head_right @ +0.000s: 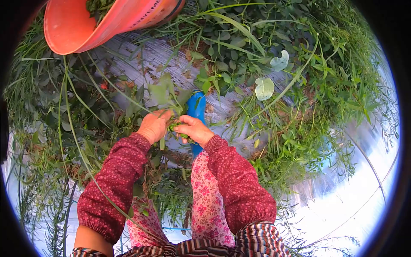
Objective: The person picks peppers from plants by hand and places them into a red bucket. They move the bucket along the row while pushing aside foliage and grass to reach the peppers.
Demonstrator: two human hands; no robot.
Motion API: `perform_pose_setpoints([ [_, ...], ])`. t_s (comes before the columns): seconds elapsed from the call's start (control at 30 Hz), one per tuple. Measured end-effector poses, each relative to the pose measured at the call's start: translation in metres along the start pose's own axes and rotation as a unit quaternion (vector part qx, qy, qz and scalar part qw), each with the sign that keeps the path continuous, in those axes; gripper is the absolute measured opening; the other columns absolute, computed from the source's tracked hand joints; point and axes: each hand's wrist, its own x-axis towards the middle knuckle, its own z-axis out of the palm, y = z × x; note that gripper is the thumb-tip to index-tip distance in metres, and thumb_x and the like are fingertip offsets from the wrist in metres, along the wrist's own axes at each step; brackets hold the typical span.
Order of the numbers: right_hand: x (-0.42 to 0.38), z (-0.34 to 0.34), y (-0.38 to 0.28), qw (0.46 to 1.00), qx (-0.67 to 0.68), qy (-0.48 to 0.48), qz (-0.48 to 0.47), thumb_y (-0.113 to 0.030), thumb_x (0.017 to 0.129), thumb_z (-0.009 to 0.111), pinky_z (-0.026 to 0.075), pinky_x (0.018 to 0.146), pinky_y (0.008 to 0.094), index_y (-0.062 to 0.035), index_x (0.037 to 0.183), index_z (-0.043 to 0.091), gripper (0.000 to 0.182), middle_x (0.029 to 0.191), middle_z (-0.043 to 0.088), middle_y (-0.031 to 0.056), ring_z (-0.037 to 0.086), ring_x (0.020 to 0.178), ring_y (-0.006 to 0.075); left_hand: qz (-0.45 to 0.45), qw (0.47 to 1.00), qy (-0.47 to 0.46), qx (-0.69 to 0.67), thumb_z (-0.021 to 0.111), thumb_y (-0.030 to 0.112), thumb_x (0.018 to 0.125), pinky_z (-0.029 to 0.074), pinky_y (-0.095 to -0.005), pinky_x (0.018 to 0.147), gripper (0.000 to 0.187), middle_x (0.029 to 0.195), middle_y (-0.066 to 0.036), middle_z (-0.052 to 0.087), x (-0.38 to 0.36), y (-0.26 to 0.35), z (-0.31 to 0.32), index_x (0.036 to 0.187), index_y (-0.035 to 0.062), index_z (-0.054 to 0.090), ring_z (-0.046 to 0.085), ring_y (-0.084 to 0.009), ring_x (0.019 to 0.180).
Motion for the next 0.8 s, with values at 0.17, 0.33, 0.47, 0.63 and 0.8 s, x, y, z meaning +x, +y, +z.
perform_pose_setpoints([
  [0.17,-0.015,0.013,-0.016,0.996,-0.077,0.038,0.031,-0.023,0.084,0.064,0.041,0.051,0.0223,-0.002,0.102,0.055,0.029,0.075,0.057,0.0026,0.049,0.057,0.0092,-0.042,0.994,-0.02,0.099,0.059,0.013,0.073,0.05,-0.0419,0.067,0.015,0.081,-0.017,0.062,0.004,0.023,-0.026,0.086,0.0047,0.059,0.063,-0.0306,0.077],
  [0.33,-0.032,0.018,-0.013,0.995,-0.089,-0.011,0.048,-0.023,0.083,0.066,0.042,0.053,0.0225,-0.0006,0.107,0.055,0.035,0.077,0.058,0.0028,0.051,0.06,0.0098,0.007,0.989,0.045,0.138,0.055,0.015,0.075,0.052,-0.04,0.065,0.013,0.072,-0.012,0.064,0.003,0.012,-0.037,0.079,0.0047,0.061,0.064,-0.0293,0.077],
  [0.47,-0.087,0.061,-0.03,0.971,-0.009,-0.212,0.114,-0.018,0.087,0.061,0.045,0.055,0.0227,-0.0042,0.11,0.055,0.028,0.08,0.058,0.0031,0.055,0.068,0.01,-0.056,0.996,0.041,0.064,0.054,0.019,0.077,0.051,-0.043,0.065,0.017,0.073,-0.016,0.063,0.0,0.013,-0.062,0.081,0.0047,0.063,0.063,-0.033,0.076],
  [0.63,-0.109,0.097,-0.098,0.986,0.092,-0.106,-0.09,-0.025,0.087,0.06,0.045,0.055,0.0234,-0.0066,0.115,0.05,0.035,0.086,0.057,0.0077,0.053,0.068,0.012,-0.144,0.97,0.05,-0.192,0.057,0.023,0.084,0.047,-0.033,0.068,0.026,0.079,-0.011,0.062,-0.019,0.021,-0.056,0.102,0.0051,0.062,0.06,-0.0233,0.073],
  [0.8,-0.079,0.173,-0.255,0.961,0.003,-0.095,-0.261,-0.032,0.095,0.044,0.046,0.058,0.0226,-0.0083,0.116,0.051,0.032,0.094,0.059,0.0042,0.057,0.075,0.0106,-0.151,0.805,0.269,-0.507,0.063,0.013,0.08,0.043,-0.0232,0.06,0.011,0.072,0.001,0.056,-0.071,0.059,-0.174,0.084,0.0023,0.062,0.048,-0.0052,0.068],
])
